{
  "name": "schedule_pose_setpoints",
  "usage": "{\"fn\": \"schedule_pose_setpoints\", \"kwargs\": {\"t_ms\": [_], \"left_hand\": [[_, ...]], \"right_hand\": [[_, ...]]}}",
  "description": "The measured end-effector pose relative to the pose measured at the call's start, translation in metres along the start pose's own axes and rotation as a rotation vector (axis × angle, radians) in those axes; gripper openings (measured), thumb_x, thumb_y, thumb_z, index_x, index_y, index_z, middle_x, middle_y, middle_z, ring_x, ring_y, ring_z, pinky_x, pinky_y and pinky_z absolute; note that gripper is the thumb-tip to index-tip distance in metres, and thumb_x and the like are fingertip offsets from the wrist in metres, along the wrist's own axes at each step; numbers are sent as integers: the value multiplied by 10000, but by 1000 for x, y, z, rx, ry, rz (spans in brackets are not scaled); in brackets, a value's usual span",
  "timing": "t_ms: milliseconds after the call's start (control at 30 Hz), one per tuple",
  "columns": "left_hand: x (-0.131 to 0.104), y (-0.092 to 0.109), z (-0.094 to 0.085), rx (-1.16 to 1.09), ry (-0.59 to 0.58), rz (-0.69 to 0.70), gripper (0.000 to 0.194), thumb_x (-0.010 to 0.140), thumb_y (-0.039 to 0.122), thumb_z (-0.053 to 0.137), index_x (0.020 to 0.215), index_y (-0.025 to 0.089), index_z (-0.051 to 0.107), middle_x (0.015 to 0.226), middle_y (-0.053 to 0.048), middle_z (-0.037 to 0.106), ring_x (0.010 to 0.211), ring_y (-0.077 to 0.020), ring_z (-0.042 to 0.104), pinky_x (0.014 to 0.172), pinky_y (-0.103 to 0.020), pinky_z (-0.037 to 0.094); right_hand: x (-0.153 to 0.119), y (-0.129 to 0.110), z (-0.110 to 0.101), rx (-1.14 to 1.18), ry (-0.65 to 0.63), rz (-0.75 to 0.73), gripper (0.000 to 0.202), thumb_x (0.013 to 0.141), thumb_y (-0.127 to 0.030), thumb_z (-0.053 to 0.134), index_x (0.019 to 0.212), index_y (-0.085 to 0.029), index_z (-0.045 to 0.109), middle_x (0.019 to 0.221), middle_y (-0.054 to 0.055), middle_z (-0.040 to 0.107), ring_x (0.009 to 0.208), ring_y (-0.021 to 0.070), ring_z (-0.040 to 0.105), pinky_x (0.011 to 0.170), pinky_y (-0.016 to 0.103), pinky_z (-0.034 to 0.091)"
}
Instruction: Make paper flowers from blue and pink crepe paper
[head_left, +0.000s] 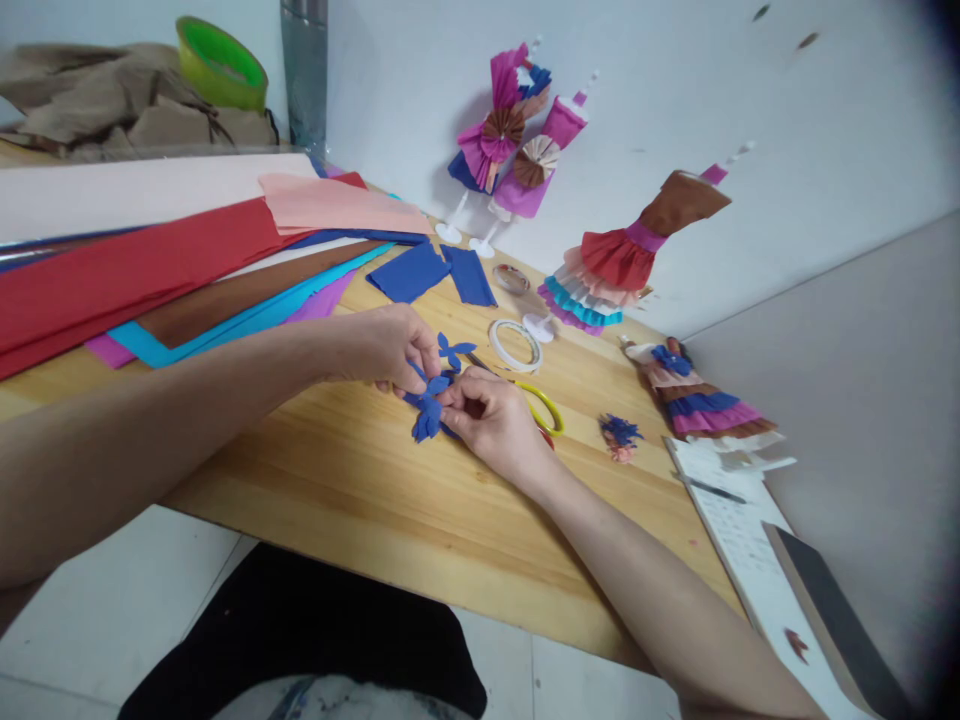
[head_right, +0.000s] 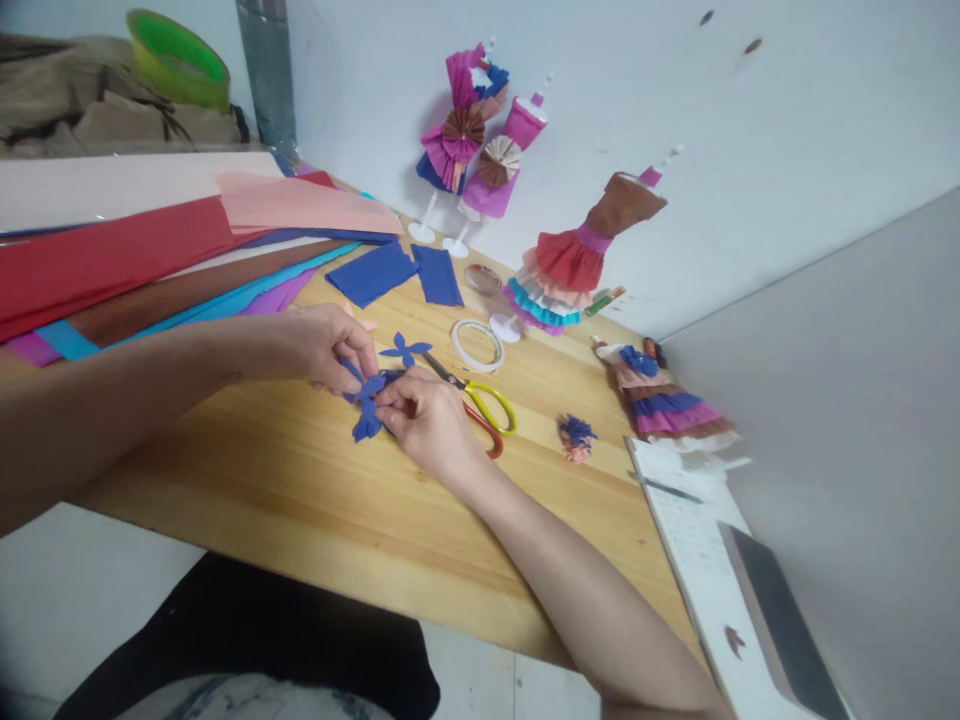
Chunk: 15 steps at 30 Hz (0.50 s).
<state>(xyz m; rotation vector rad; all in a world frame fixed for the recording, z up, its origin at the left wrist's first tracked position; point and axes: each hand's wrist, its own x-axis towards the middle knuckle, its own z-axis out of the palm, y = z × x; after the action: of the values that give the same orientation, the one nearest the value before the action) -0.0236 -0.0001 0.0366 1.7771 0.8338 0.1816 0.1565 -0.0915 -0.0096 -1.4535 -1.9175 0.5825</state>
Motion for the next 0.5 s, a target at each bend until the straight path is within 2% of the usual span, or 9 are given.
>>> {"fn": "schedule_pose_setpoints", "kwargs": {"t_ms": [133, 233, 333, 500], "left_hand": [[3, -5, 1, -26, -20, 5, 148, 680, 42, 623, 811, 104, 653, 567, 21, 623, 523, -96, 572, 537, -208, 441], [8, -9, 3, -10, -76, 2, 117, 667, 66, 656, 769, 123, 642, 518, 44, 608, 483, -89, 557, 625, -256, 496], [10, -12, 6, -4, -73, 9, 101, 660, 80, 674, 746, 122, 638, 487, 54, 595, 469, -85, 549, 704, -290, 522], [12, -16, 9, -54, -50, 16, 121, 657, 115, 681, 767, 120, 632, 482, 53, 599, 461, -81, 550, 672, -274, 528]], "right_hand": [[2, 4, 3, 49, 28, 71, 113, 742, -171, 715, 654, -185, 646, 676, 4, 625, 610, 124, 550, 565, 246, 411], [3, 5, 4, 59, 43, 79, 159, 730, -189, 723, 617, -184, 611, 666, -1, 614, 594, 121, 536, 563, 251, 398], [2, 5, 5, 69, 30, 83, 215, 731, -207, 721, 584, -185, 565, 652, -7, 591, 589, 118, 518, 561, 253, 380], [2, 4, 5, 94, 24, 88, 267, 735, -246, 711, 556, -194, 520, 633, -15, 537, 586, 116, 478, 553, 261, 361]]}}
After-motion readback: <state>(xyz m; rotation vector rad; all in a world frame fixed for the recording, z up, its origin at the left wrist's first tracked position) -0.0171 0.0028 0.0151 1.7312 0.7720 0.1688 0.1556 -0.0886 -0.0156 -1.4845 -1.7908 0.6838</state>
